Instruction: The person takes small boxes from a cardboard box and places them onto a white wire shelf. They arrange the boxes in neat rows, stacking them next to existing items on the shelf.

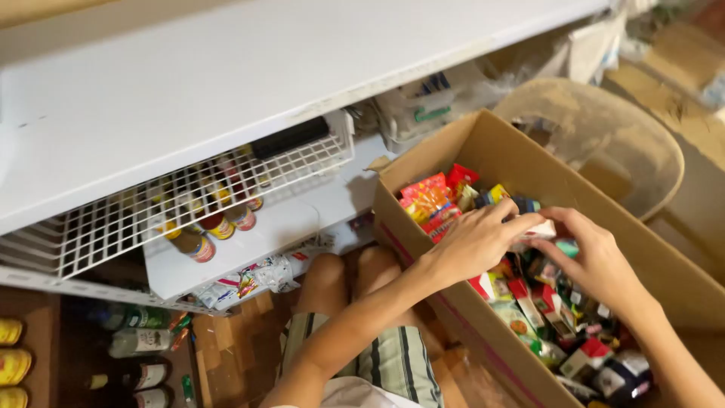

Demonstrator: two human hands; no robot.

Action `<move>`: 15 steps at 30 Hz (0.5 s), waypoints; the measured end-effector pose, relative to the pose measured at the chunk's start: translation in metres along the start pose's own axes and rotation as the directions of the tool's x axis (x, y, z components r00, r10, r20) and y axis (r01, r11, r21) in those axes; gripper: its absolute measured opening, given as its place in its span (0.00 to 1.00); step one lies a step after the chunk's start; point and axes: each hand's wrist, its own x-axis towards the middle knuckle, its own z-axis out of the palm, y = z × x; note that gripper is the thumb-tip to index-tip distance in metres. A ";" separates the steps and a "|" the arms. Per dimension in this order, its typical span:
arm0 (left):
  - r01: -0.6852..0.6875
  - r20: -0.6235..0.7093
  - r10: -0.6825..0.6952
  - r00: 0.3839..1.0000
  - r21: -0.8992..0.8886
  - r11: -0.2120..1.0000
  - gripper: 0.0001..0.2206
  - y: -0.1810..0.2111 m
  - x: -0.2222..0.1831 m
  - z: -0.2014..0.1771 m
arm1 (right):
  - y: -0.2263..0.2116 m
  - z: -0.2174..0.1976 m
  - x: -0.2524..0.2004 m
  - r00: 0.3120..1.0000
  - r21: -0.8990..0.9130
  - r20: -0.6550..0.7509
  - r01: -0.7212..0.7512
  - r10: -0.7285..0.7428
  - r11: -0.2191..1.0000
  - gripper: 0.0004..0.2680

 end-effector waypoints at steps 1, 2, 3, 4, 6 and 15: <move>0.000 -0.024 0.000 1.000 0.022 1.000 0.20 0.007 -0.001 -0.021 | -0.012 0.002 0.002 0.999 -0.001 0.002 0.032 -0.032 0.999 0.16; -0.021 -0.058 0.024 0.998 0.041 0.999 0.18 0.014 -0.003 -0.042 | -0.024 0.004 0.005 0.998 0.013 -0.052 0.034 -0.034 0.999 0.16; -0.036 -0.088 0.041 0.995 0.060 0.998 0.17 0.023 -0.009 -0.062 | -0.036 0.007 0.004 0.995 0.032 -0.099 0.034 -0.030 0.999 0.16; -0.028 -0.107 0.037 0.994 0.080 0.996 0.17 0.026 -0.014 -0.081 | -0.047 0.011 0.010 0.994 0.036 -0.093 0.061 -0.058 0.997 0.16; -0.028 -0.150 0.040 0.988 0.079 0.996 0.15 0.033 -0.026 -0.116 | -0.070 0.021 0.021 0.967 -0.069 -0.179 0.174 -0.184 0.982 0.15; 0.016 -0.261 0.113 0.959 0.449 0.893 0.14 0.073 -0.094 -0.302 | -0.251 0.060 0.097 0.729 0.011 -0.248 0.661 -0.638 0.750 0.17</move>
